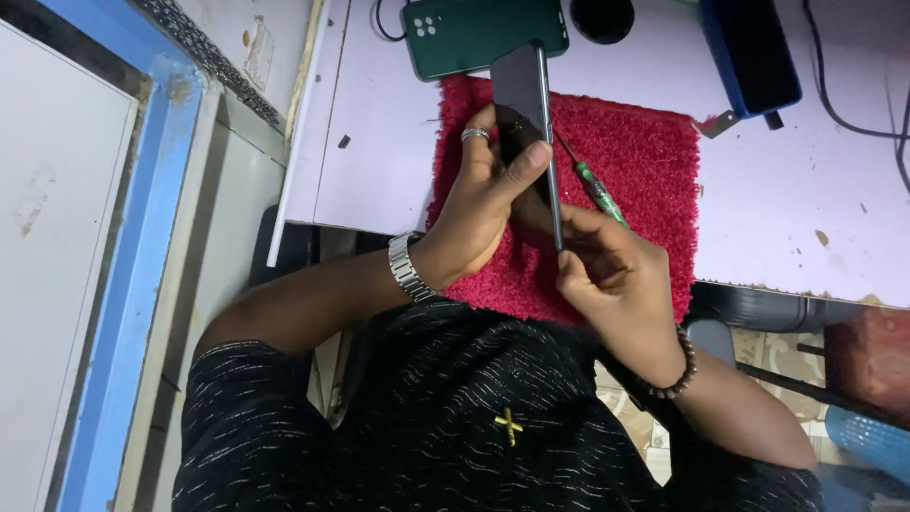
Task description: The person is disassembling a smartphone, starting with the SIM tray and back cover, then moving to internal components.
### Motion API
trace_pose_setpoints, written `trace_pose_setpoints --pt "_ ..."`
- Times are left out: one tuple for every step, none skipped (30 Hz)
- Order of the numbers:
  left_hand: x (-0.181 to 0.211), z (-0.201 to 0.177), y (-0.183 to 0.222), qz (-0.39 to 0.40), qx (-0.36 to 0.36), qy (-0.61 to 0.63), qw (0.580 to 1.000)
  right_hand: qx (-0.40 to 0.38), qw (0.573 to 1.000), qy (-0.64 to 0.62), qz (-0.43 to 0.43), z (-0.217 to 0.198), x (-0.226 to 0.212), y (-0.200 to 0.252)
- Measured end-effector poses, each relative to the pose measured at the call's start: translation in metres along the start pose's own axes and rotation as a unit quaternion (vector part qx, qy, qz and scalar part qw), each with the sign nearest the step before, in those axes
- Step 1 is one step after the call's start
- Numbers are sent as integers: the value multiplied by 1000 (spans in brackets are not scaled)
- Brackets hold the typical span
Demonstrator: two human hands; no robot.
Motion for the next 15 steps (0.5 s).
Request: trace_pose_setpoints --pt "1 0 1 2 5 3 1000 -1 999 -29 17 0 2 -1" --pt "0 1 1 0 6 4 1000 0 999 -28 19 0 2 -1" --pt "0 1 2 4 6 9 1000 -1 999 -27 24 0 2 -1" --pt "1 1 2 8 7 13 1000 -2 999 -26 28 1 3 -1" --pt "14 6 8 6 8 14 1000 -2 999 -26 30 0 2 0" --pt "28 12 14 10 -4 1 1000 -16 999 2 41 1 2 1" --pt "42 18 20 15 -16 -11 1000 -30 998 30 51 2 3 2" --pt "40 18 20 13 -15 -10 1000 -31 998 30 54 3 2 1" --pt "36 16 20 2 -2 -20 1000 -32 998 19 55 4 1 1" --pt "33 14 21 -8 12 -29 999 -34 998 9 57 5 0 1" --pt "32 14 22 -10 14 -29 999 -35 998 8 60 4 2 2" --pt "32 14 22 -12 7 -33 999 -36 998 9 55 3 3 2" --pt "32 15 23 -13 0 -37 999 -38 998 9 49 3 3 3" --pt "32 16 23 -11 -1 -37 999 -37 998 10 48 3 5 3" --pt "34 16 23 1 0 -43 999 -34 998 25 40 2 5 3"
Point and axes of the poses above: each hand's wrist, its own y-axis away from the middle knuckle, its own z-axis out of the palm, x = y × z, the point moved 8 cm from there along -y, towards the middle knuckle, and after that the axes turned 14 degrees about -y, right-handed, at the moved point
